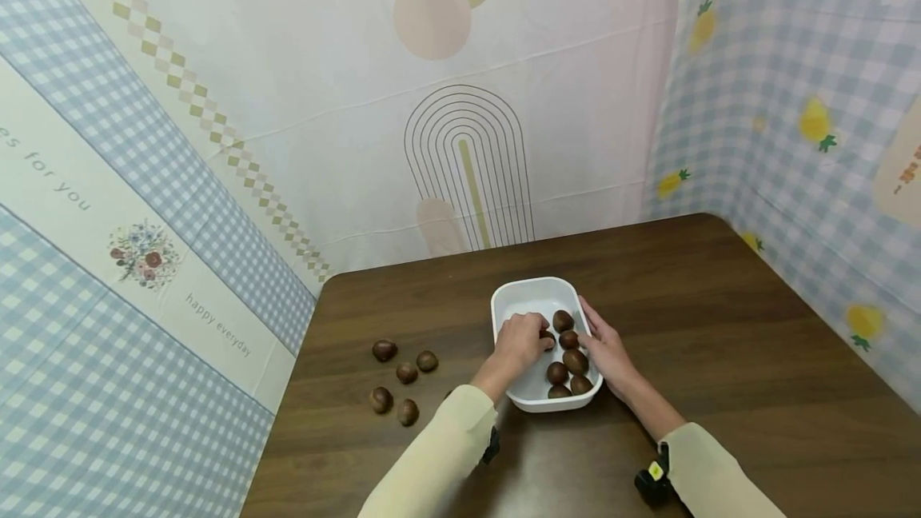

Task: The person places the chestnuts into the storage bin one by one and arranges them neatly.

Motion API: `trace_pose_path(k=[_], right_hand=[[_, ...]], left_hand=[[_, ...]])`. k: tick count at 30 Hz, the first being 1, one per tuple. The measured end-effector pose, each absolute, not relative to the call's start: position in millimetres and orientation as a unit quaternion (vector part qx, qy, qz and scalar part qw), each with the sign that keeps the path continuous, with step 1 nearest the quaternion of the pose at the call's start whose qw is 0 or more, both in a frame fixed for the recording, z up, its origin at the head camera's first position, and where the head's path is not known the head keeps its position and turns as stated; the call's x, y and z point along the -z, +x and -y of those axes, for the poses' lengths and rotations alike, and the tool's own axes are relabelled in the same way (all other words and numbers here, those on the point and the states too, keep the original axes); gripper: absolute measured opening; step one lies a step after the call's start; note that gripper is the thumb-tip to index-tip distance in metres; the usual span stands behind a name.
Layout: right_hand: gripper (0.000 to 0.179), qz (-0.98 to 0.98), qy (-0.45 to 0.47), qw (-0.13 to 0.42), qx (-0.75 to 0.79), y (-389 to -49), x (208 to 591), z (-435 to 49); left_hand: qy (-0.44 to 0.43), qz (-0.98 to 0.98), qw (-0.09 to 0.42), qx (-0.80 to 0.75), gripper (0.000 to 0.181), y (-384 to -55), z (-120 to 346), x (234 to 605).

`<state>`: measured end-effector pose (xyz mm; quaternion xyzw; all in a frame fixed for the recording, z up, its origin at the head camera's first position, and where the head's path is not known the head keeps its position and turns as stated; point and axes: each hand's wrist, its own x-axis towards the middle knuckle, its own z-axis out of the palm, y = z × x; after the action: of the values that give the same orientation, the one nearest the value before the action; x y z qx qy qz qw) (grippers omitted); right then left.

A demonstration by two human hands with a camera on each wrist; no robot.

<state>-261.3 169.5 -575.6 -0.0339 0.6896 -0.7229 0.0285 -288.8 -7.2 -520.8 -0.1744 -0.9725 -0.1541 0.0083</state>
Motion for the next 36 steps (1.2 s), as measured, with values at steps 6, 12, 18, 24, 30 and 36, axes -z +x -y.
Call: trace_pose_path(k=[6, 12, 18, 24, 30, 36], right_hand=[[0.078, -0.687, -0.037, 0.024, 0.725, -260.5, 575.7, -168.5], [0.079, -0.685, -0.035, 0.035, 0.727, -260.2, 574.5, -168.6], [0.077, -0.684, -0.034, 0.032, 0.728, -261.7, 575.0, -168.9], [0.076, -0.685, -0.037, 0.026, 0.728, -261.3, 574.9, -169.4], [0.077, -0.682, -0.048, 0.021, 0.730, -258.8, 572.6, -168.6], [0.078, -0.690, -0.046, 0.030, 0.722, -261.3, 574.2, -169.9]], left_hand=[[-0.179, 0.970, 0.015, 0.167, 0.012, -285.9, 6.2, 522.8], [-0.182, 0.970, 0.007, 0.163, 0.009, -284.1, 6.7, 520.7], [-0.187, 0.969, -0.001, 0.160, 0.012, -282.0, 7.2, 517.4], [-0.195, 0.967, -0.001, 0.161, 0.013, -281.6, 8.2, 515.2], [-0.207, 0.966, 0.014, 0.155, 0.015, -288.5, 16.8, 503.9], [-0.235, 0.958, 0.025, 0.162, 0.018, -303.0, 43.4, 477.0]])
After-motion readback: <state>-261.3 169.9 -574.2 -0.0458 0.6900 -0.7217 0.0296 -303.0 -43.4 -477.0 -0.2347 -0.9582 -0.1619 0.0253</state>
